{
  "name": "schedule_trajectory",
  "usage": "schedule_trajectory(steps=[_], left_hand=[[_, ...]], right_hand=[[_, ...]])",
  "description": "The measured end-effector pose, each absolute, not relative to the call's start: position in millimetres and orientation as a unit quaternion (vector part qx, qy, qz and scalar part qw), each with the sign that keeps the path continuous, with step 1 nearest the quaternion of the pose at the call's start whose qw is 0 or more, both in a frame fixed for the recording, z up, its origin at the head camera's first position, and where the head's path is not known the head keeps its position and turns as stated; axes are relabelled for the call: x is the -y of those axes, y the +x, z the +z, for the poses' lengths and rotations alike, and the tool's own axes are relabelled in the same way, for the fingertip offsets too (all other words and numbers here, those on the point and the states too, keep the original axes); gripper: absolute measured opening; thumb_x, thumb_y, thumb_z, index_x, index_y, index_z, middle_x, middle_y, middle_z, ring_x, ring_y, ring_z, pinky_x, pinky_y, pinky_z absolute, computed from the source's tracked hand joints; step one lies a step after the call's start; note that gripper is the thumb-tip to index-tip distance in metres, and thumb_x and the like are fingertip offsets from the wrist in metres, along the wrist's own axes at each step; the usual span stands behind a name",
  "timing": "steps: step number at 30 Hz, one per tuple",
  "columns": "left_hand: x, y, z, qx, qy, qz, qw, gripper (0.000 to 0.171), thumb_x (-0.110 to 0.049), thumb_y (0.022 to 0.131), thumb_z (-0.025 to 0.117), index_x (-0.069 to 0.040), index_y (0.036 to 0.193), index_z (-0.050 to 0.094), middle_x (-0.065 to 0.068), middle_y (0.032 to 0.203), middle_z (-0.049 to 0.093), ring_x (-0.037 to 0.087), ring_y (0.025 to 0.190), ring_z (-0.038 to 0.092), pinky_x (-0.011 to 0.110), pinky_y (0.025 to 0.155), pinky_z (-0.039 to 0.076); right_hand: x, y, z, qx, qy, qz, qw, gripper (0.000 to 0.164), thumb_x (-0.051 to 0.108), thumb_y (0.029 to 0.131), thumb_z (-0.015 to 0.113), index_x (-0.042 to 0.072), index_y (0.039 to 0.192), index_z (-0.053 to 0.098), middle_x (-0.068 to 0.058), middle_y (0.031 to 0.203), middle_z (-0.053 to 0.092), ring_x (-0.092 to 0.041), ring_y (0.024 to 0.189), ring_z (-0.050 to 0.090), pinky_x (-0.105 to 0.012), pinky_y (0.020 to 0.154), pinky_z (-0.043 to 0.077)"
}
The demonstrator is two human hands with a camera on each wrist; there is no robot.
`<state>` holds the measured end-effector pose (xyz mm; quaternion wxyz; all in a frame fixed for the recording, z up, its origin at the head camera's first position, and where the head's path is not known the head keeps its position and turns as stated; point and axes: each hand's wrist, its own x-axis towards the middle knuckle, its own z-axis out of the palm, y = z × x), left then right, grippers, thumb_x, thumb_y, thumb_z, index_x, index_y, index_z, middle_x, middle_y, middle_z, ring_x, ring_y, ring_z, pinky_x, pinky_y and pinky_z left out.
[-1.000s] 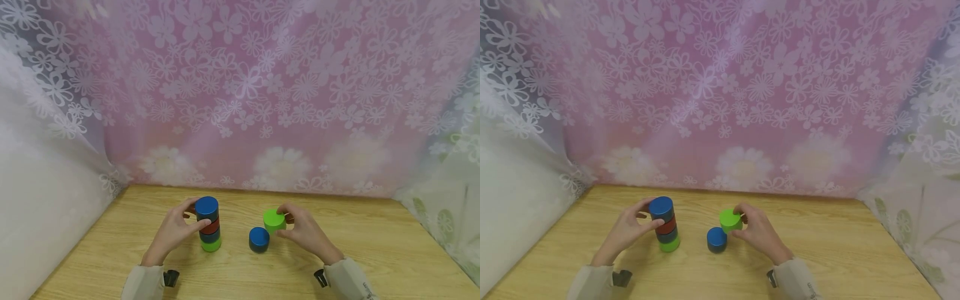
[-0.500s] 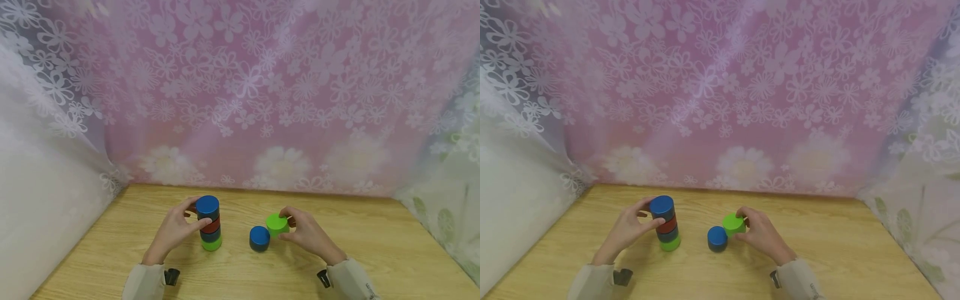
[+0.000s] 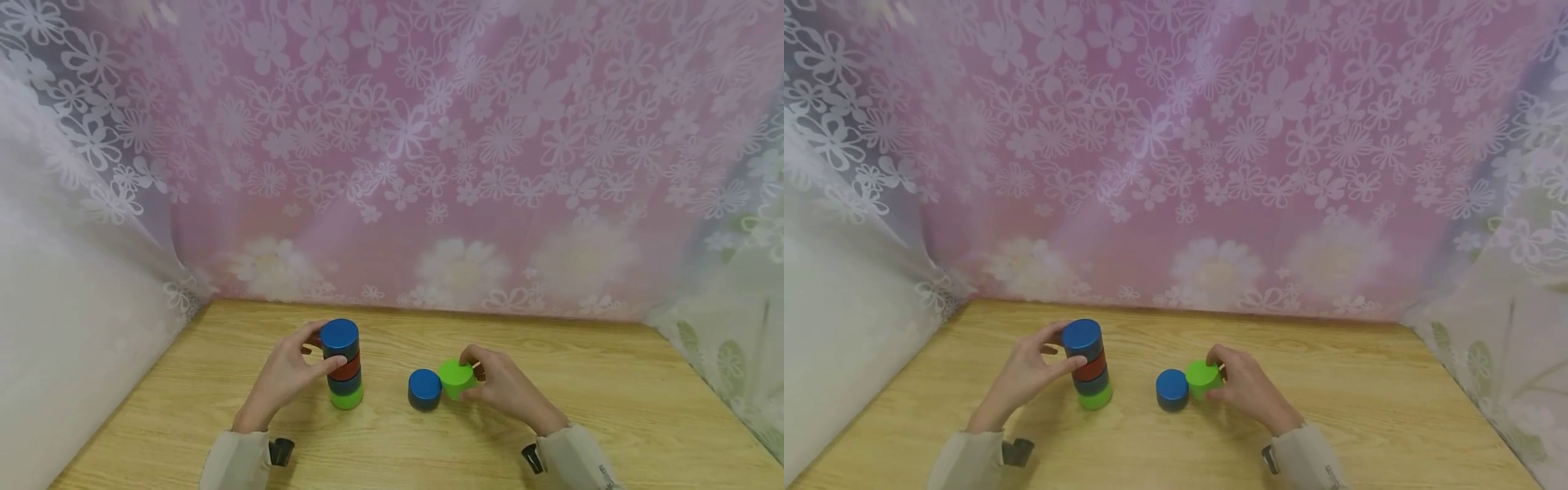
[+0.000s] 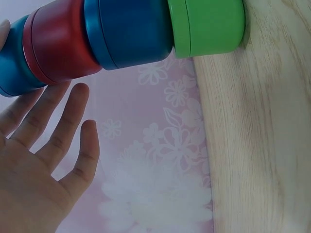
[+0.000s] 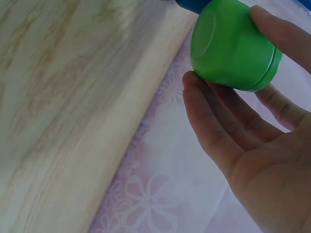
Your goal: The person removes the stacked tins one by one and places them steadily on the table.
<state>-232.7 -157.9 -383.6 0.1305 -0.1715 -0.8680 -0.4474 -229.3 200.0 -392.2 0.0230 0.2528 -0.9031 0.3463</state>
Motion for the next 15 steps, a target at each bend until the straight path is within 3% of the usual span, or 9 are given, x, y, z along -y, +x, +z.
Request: schedule_trajectory(steps=[9,15], left_hand=[[159,-232,-388,0.868,-0.169,-0.448,0.133,0.059,-0.024,0.084,0.086,-0.008,0.136,0.063,0.002,0.104,0.071,0.018,0.095,0.065,0.054,0.088,0.052],[158,-233,-386,0.869,-0.174,-0.442,0.14,0.058,-0.025,0.085,0.086,-0.008,0.135,0.063,0.002,0.104,0.071,0.019,0.096,0.065,0.054,0.087,0.053]], right_hand=[[-205,-231,-404,0.897,0.255,0.362,-0.02,0.041,0.004,0.074,0.09,0.003,0.103,0.06,-0.01,0.104,0.067,-0.019,0.086,0.068,-0.029,0.072,0.056],[-207,-233,-406,0.902,0.249,0.352,-0.027,0.041,0.003,0.073,0.09,0.004,0.101,0.06,-0.011,0.104,0.067,-0.024,0.088,0.069,-0.033,0.073,0.057]])
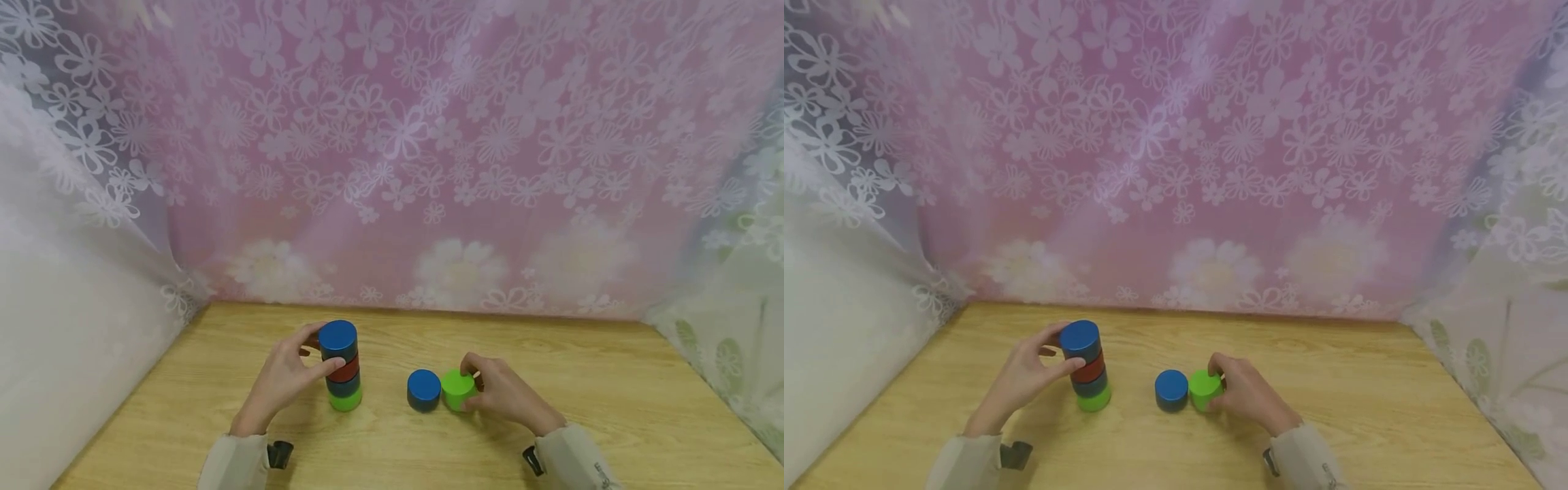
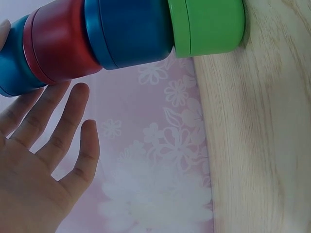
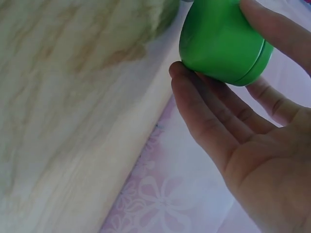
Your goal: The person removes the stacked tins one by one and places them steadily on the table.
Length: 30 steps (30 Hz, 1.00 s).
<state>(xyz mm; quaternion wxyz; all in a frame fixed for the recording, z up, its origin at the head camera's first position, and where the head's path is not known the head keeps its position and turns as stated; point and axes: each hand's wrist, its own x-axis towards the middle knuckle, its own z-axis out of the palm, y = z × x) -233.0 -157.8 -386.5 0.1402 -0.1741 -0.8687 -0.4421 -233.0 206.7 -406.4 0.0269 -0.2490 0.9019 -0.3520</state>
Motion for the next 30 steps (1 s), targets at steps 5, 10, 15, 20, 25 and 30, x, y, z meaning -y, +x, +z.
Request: schedule_trajectory(steps=[5,10,15,20,25,30], left_hand=[[158,-233,-384,0.868,-0.177,-0.442,0.142,0.058,-0.024,0.084,0.086,-0.008,0.135,0.063,0.002,0.104,0.071,0.018,0.094,0.065,0.053,0.087,0.053],[157,-234,-383,0.867,-0.183,-0.442,0.141,0.059,-0.024,0.084,0.086,-0.008,0.136,0.062,0.001,0.104,0.071,0.017,0.095,0.065,0.048,0.086,0.053],[158,-233,-384,0.865,-0.179,-0.448,0.137,0.058,-0.022,0.084,0.087,-0.009,0.135,0.063,0.0,0.105,0.071,0.018,0.094,0.065,0.047,0.086,0.052],[158,-233,-385,0.864,-0.178,-0.45,0.137,0.058,-0.024,0.084,0.086,-0.009,0.135,0.063,0.0,0.105,0.071,0.017,0.095,0.064,0.05,0.087,0.052],[157,-234,-385,0.861,-0.183,-0.454,0.138,0.058,-0.024,0.084,0.086,-0.008,0.135,0.063,0.001,0.105,0.071,0.019,0.095,0.065,0.054,0.087,0.052],[158,-234,-386,0.861,-0.183,-0.453,0.142,0.058,-0.021,0.084,0.087,-0.008,0.135,0.063,0.001,0.105,0.071,0.02,0.094,0.065,0.054,0.086,0.052]], right_hand=[[-206,-233,-407,-0.906,-0.238,-0.349,0.032,0.042,0.002,0.073,0.09,0.004,0.099,0.058,-0.012,0.102,0.066,-0.027,0.089,0.07,-0.035,0.072,0.057],[-204,-233,-408,-0.908,-0.241,-0.343,0.02,0.042,0.0,0.07,0.091,0.004,0.095,0.057,-0.011,0.099,0.066,-0.028,0.091,0.069,-0.036,0.074,0.057],[-202,-232,-408,-0.909,-0.251,-0.332,0.023,0.042,0.002,0.07,0.092,0.004,0.095,0.059,-0.009,0.099,0.068,-0.027,0.09,0.069,-0.034,0.075,0.057],[-203,-232,-404,-0.91,-0.247,-0.33,0.036,0.041,0.005,0.071,0.092,0.003,0.097,0.061,-0.009,0.1,0.068,-0.026,0.089,0.068,-0.035,0.075,0.057],[-205,-231,-396,-0.91,-0.235,-0.339,0.045,0.041,0.01,0.073,0.092,0.002,0.102,0.062,-0.011,0.105,0.068,-0.03,0.093,0.068,-0.043,0.08,0.057],[-204,-232,-387,-0.908,-0.218,-0.355,0.032,0.04,0.013,0.08,0.087,-0.001,0.108,0.062,-0.018,0.112,0.065,-0.036,0.098,0.067,-0.048,0.082,0.056]])
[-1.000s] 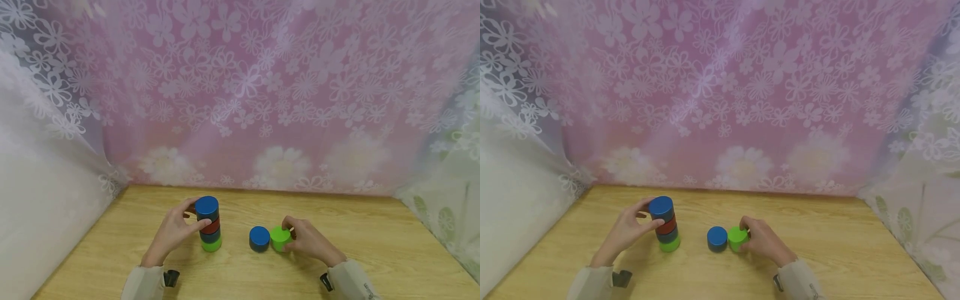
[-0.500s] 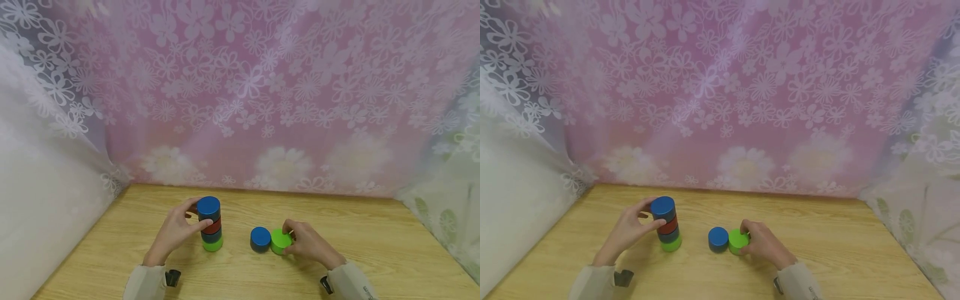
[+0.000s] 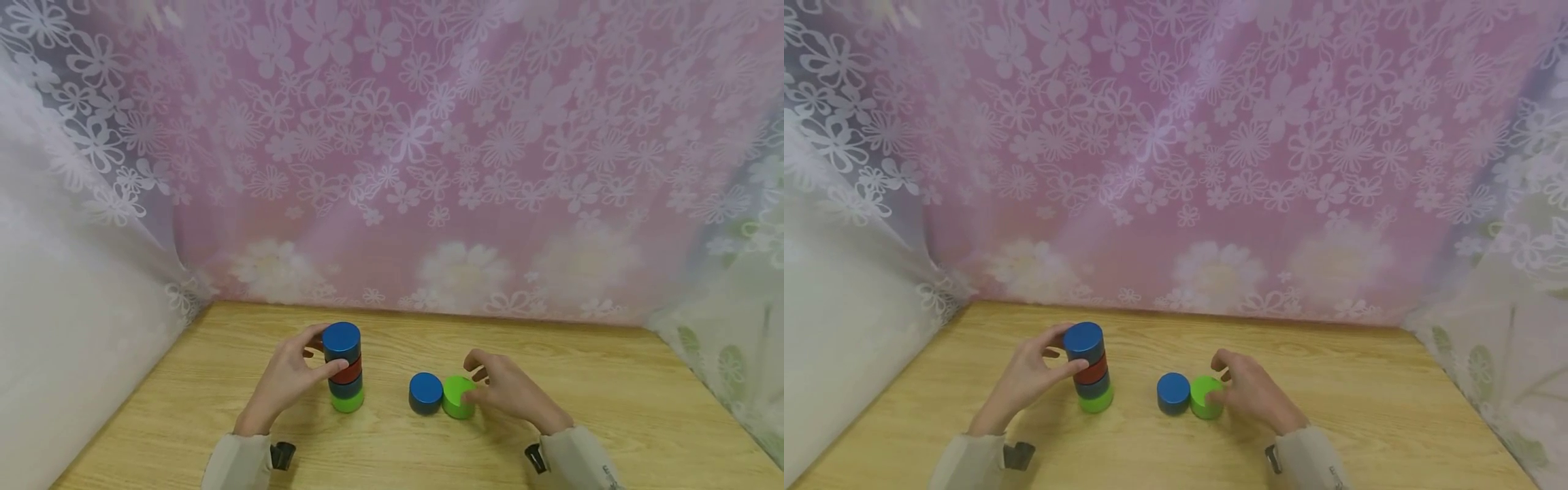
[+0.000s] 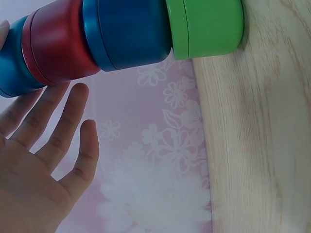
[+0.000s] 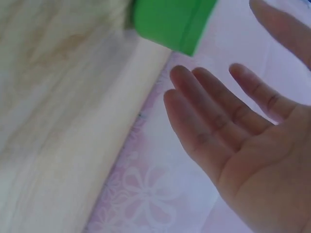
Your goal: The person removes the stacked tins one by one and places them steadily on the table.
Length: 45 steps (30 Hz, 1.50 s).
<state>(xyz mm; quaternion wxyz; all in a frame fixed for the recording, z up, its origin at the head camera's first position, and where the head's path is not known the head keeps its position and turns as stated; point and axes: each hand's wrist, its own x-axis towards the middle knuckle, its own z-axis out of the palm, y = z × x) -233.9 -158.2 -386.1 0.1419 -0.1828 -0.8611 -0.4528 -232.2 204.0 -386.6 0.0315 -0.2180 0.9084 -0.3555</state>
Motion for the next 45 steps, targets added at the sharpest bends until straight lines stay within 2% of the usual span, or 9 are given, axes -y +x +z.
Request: schedule_trajectory(steps=[7,12,20,23,31,39,45], left_hand=[[158,-233,-385,0.864,-0.179,-0.448,0.143,0.058,-0.024,0.084,0.086,-0.007,0.135,0.063,0.001,0.105,0.071,0.018,0.094,0.065,0.047,0.085,0.053],[157,-233,-385,0.865,-0.176,-0.449,0.141,0.058,-0.023,0.085,0.086,-0.006,0.136,0.063,0.002,0.105,0.071,0.019,0.095,0.065,0.049,0.085,0.053],[158,-233,-387,0.863,-0.171,-0.456,0.131,0.06,-0.024,0.084,0.086,-0.007,0.137,0.062,0.003,0.108,0.071,0.02,0.096,0.065,0.053,0.087,0.052],[159,-234,-386,0.862,-0.17,-0.46,0.13,0.062,-0.024,0.084,0.087,-0.008,0.138,0.061,0.003,0.108,0.07,0.02,0.096,0.064,0.054,0.087,0.052],[161,-234,-389,0.86,-0.18,-0.461,0.125,0.067,-0.022,0.081,0.089,-0.008,0.14,0.059,0.004,0.108,0.07,0.018,0.094,0.064,0.05,0.084,0.052],[163,-236,-394,0.863,-0.196,-0.456,0.095,0.072,-0.022,0.079,0.09,-0.006,0.141,0.057,0.002,0.108,0.07,0.019,0.095,0.065,0.053,0.082,0.052],[166,-238,-397,0.871,-0.208,-0.439,0.078,0.066,-0.025,0.08,0.09,-0.004,0.135,0.06,0.003,0.107,0.07,0.021,0.095,0.064,0.052,0.08,0.052]], right_hand=[[-201,-236,-379,-0.907,-0.207,-0.366,-0.014,0.032,0.012,0.087,0.081,0.0,0.11,0.061,-0.02,0.112,0.064,-0.036,0.098,0.067,-0.05,0.085,0.056],[-197,-236,-376,-0.905,-0.197,-0.375,-0.033,0.03,0.011,0.088,0.08,0.0,0.11,0.062,-0.018,0.113,0.065,-0.034,0.099,0.068,-0.052,0.087,0.055],[-190,-236,-371,-0.898,-0.181,-0.398,-0.045,0.031,0.013,0.091,0.078,-0.001,0.114,0.062,-0.015,0.117,0.064,-0.033,0.101,0.067,-0.048,0.087,0.056],[-188,-236,-368,-0.897,-0.18,-0.4,-0.052,0.032,0.013,0.092,0.077,-0.001,0.116,0.062,-0.015,0.118,0.064,-0.033,0.102,0.067,-0.05,0.088,0.055],[-185,-236,-366,-0.888,-0.181,-0.417,-0.066,0.034,0.012,0.091,0.077,-0.001,0.118,0.061,-0.016,0.12,0.063,-0.033,0.103,0.066,-0.048,0.088,0.056],[-181,-237,-364,-0.884,-0.184,-0.422,-0.077,0.033,0.012,0.091,0.077,0.0,0.117,0.062,-0.016,0.118,0.064,-0.033,0.103,0.067,-0.047,0.087,0.056],[-177,-237,-363,-0.88,-0.189,-0.428,-0.086,0.032,0.012,0.091,0.077,0.0,0.117,0.062,-0.015,0.118,0.064,-0.032,0.102,0.067,-0.046,0.087,0.056]])
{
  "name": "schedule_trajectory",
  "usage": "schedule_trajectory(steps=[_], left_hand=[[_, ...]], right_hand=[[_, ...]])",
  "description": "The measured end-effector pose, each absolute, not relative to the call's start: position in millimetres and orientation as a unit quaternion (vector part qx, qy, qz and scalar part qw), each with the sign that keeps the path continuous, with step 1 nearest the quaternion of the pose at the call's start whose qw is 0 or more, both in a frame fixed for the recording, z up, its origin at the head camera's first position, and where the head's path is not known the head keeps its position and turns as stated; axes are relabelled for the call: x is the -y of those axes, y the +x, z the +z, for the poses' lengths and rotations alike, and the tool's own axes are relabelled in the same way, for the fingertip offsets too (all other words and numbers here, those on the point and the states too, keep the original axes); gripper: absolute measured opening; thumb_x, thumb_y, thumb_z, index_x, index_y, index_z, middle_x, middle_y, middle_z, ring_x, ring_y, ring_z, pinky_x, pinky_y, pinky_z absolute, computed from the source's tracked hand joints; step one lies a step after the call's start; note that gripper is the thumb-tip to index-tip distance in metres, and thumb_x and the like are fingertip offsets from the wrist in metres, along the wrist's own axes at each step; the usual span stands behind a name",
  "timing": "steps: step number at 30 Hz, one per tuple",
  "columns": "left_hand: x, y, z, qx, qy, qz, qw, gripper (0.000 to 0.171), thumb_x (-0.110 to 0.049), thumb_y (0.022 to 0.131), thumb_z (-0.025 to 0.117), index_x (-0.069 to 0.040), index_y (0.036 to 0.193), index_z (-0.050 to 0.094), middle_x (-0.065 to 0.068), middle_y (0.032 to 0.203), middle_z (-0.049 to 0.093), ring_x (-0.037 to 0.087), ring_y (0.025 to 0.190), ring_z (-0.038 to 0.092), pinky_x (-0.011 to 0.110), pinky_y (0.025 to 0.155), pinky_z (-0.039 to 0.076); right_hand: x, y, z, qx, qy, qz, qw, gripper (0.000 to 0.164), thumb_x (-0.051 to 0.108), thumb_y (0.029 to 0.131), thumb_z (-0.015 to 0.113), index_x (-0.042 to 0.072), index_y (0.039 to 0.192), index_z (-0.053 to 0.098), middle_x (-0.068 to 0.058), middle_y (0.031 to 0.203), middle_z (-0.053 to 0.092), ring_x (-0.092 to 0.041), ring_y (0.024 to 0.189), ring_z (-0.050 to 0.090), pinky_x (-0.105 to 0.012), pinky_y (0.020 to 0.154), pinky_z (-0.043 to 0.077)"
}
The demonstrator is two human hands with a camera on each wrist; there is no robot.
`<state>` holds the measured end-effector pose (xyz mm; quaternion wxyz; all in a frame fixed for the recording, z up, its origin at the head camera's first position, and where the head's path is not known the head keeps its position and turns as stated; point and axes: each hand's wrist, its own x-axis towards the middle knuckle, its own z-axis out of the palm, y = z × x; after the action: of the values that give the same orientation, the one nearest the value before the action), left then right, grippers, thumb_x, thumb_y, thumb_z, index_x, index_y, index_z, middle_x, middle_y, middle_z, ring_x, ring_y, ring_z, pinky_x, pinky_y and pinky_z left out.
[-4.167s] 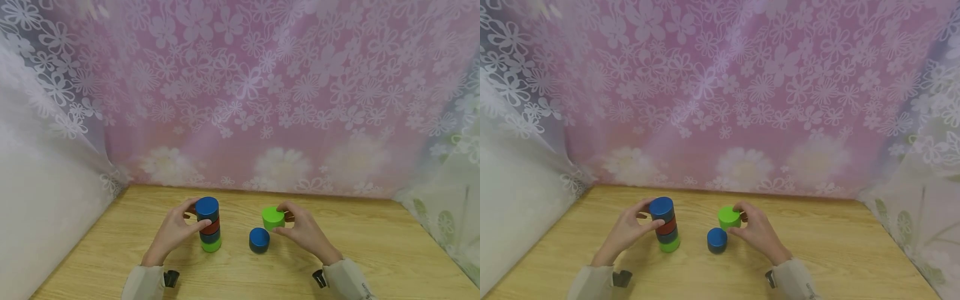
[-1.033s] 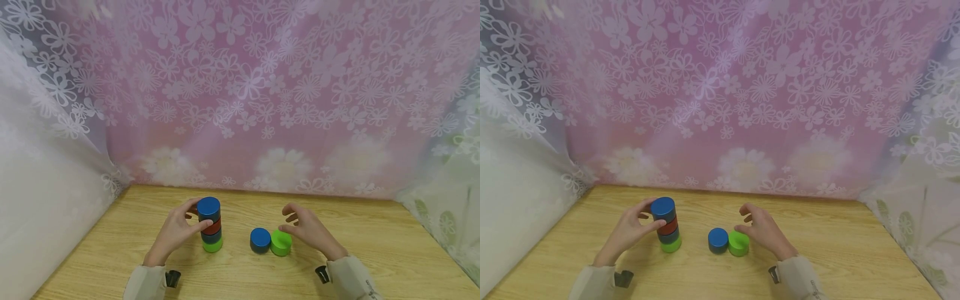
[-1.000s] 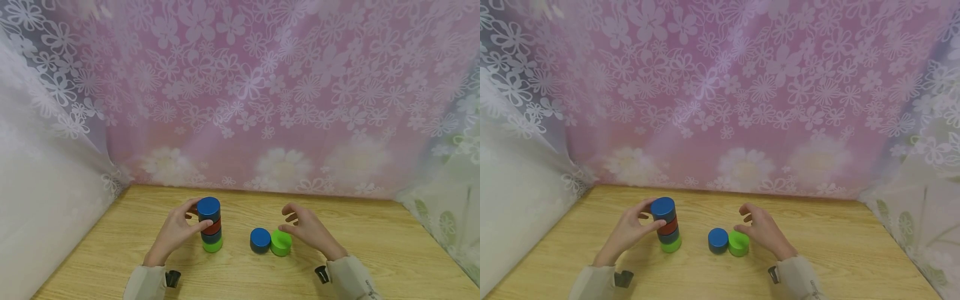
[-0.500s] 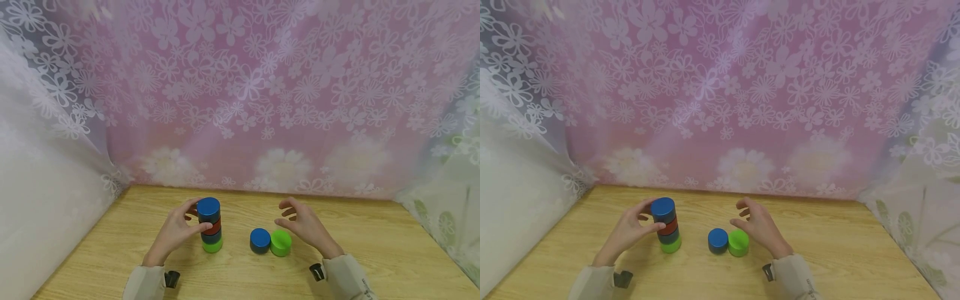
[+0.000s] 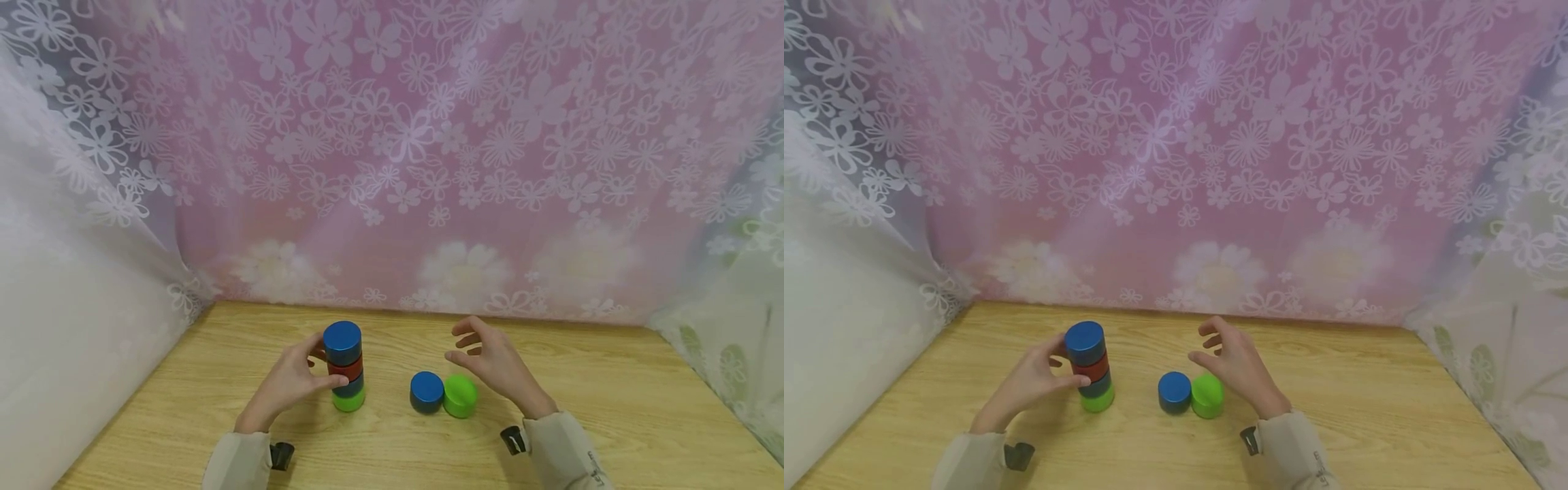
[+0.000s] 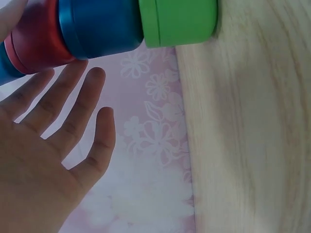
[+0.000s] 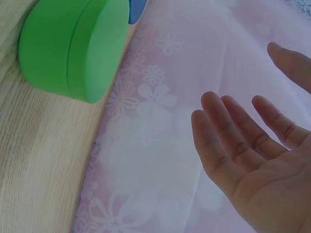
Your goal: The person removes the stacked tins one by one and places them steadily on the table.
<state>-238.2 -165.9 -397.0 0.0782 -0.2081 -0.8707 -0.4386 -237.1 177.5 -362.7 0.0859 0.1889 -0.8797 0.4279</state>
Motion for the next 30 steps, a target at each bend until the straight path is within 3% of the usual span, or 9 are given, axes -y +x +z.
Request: schedule_trajectory(steps=[30], left_hand=[[168,-238,-398,0.873,-0.199,-0.442,0.044,0.049,-0.023,0.084,0.086,-0.001,0.124,0.068,0.005,0.111,0.071,0.022,0.097,0.065,0.054,0.085,0.052]], right_hand=[[-138,-238,-351,0.845,0.215,0.471,0.129,0.035,0.008,0.09,0.078,0.004,0.122,0.065,-0.011,0.117,0.067,-0.028,0.103,0.067,-0.046,0.088,0.056]])
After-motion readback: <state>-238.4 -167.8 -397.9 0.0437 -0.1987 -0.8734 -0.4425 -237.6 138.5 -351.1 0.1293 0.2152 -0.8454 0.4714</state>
